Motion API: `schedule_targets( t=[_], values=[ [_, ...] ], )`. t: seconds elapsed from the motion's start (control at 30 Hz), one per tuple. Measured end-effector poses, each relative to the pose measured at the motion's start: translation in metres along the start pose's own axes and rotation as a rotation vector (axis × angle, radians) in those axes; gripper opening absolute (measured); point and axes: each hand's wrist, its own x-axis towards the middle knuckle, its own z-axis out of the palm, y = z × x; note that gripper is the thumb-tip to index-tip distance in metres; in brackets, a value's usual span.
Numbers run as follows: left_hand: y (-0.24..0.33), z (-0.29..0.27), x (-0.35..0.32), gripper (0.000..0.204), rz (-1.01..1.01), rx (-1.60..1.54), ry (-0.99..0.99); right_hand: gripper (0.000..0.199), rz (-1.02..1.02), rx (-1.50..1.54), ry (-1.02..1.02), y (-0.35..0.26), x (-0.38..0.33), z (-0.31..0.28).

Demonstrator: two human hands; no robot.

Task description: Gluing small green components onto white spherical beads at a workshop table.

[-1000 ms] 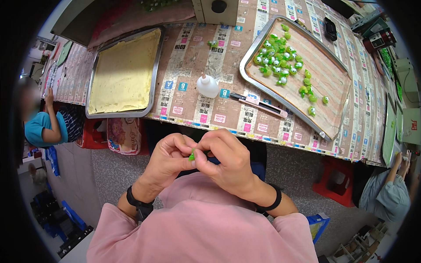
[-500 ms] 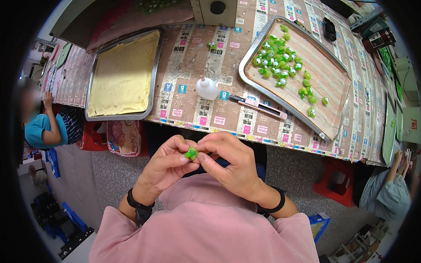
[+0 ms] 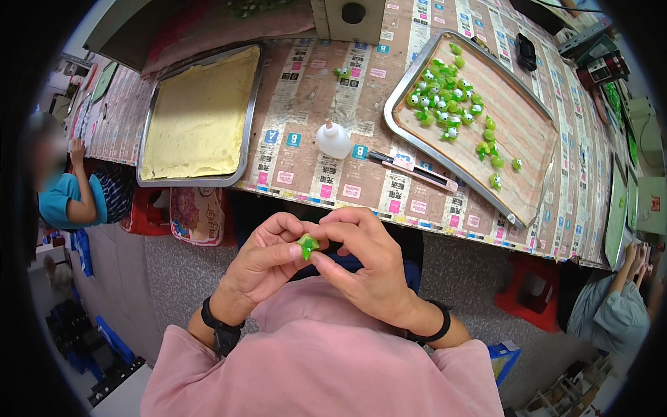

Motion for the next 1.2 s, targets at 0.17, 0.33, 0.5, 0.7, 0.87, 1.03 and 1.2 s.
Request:
schedule_targets(
  t=[0.17, 0.33, 0.5, 0.7, 0.87, 1.03, 1.2],
  values=[
    [-0.002, 0.004, -0.001, 0.02, 0.043, 0.041, 0.062, 0.029, -0.018, -0.068, 0.04, -0.002, -0.001, 0.001],
    [-0.003, 0.007, -0.003, 0.023, 0.1, 0.147, 0.102, 0.029, -0.12, -0.162, 0.082, 0.002, -0.003, 0.003],
    [0.0, 0.007, -0.004, 0.02, 0.161, 0.264, 0.163, 0.026, -0.133, -0.109, 0.046, 0.0, 0.001, 0.003],
    [-0.004, 0.006, -0.004, 0.011, 0.247, 0.417, 0.156, 0.019, -0.025, 0.0, 0.027, 0.004, 0.0, 0.002],
    [-0.005, 0.002, -0.003, 0.016, 0.273, 0.417, 0.151, 0.018, -0.078, -0.033, 0.048, 0.006, 0.001, 0.005],
    [-0.006, 0.0, -0.001, 0.014, 0.267, 0.38, 0.138, 0.017, -0.08, -0.017, 0.08, 0.007, 0.001, 0.009],
    [-0.006, -0.002, -0.002, 0.012, 0.217, 0.315, 0.128, 0.015, 0.045, 0.098, 0.051, 0.01, 0.001, 0.009]
  ],
)
